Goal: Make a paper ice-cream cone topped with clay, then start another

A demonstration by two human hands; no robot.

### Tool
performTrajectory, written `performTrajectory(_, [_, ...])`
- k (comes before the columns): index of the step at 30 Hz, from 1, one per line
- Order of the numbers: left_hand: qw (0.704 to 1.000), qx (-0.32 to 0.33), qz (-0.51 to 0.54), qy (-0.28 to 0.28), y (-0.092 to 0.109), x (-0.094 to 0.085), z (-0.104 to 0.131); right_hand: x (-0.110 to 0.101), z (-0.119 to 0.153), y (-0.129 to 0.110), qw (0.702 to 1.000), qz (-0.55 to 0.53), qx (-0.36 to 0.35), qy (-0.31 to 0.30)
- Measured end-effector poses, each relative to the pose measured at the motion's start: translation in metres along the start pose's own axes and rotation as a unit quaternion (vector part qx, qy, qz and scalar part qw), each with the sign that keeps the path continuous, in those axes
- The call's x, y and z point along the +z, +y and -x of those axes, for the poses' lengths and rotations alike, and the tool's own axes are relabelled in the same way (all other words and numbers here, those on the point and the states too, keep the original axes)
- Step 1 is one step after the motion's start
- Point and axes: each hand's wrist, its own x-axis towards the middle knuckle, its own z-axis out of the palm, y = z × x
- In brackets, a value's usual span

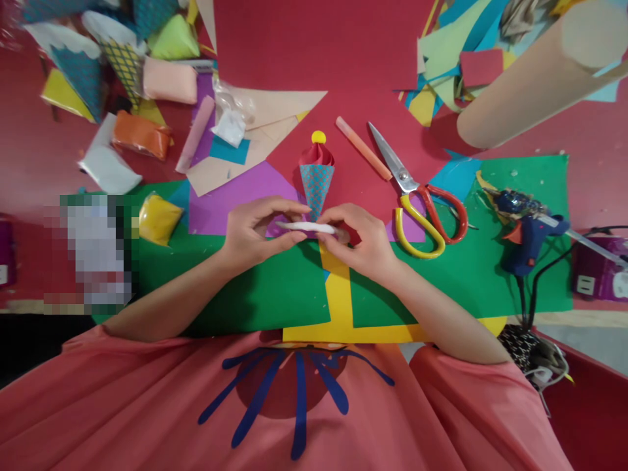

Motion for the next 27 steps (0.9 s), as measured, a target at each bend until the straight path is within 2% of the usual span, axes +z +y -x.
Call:
performTrajectory(3, [1.000, 0.020, -0.006, -0.015, -0.0010, 0.0010, -0.0004, -0.0018, -0.0026, -0.0005, 1.000, 0.008, -0.026, -0.007])
performTrajectory(8, [0.997, 0.075, -0.010, 0.023, -0.0031, 0.0032, -0.0005, -0.0020, -0.0028, -0.0004, 0.999, 0.009, -0.035, -0.005])
performTrajectory(12, [0.998, 0.055, -0.016, 0.010, -0.0011, 0.0028, 0.0012, -0.0011, -0.0008, 0.0000, 1.000, 0.006, 0.003, 0.011])
performTrajectory(16, [0.999, 0.030, -0.025, -0.013, 0.0017, 0.0020, 0.0032, -0.0016, -0.0007, 0.0005, 1.000, 0.006, -0.014, 0.000])
performTrajectory(20, [0.999, 0.026, -0.039, 0.006, 0.0022, 0.0023, 0.0044, -0.0017, -0.0003, 0.0003, 1.000, -0.003, -0.002, -0.008])
performTrajectory(23, [0.998, 0.038, -0.055, 0.016, 0.0018, 0.0026, 0.0047, -0.0012, 0.0006, -0.0001, 1.000, -0.011, 0.021, 0.013])
performTrajectory(27, [0.995, 0.072, -0.063, 0.014, 0.0015, 0.0036, 0.0050, -0.0014, 0.0007, 0.0002, 1.000, -0.018, -0.004, 0.003])
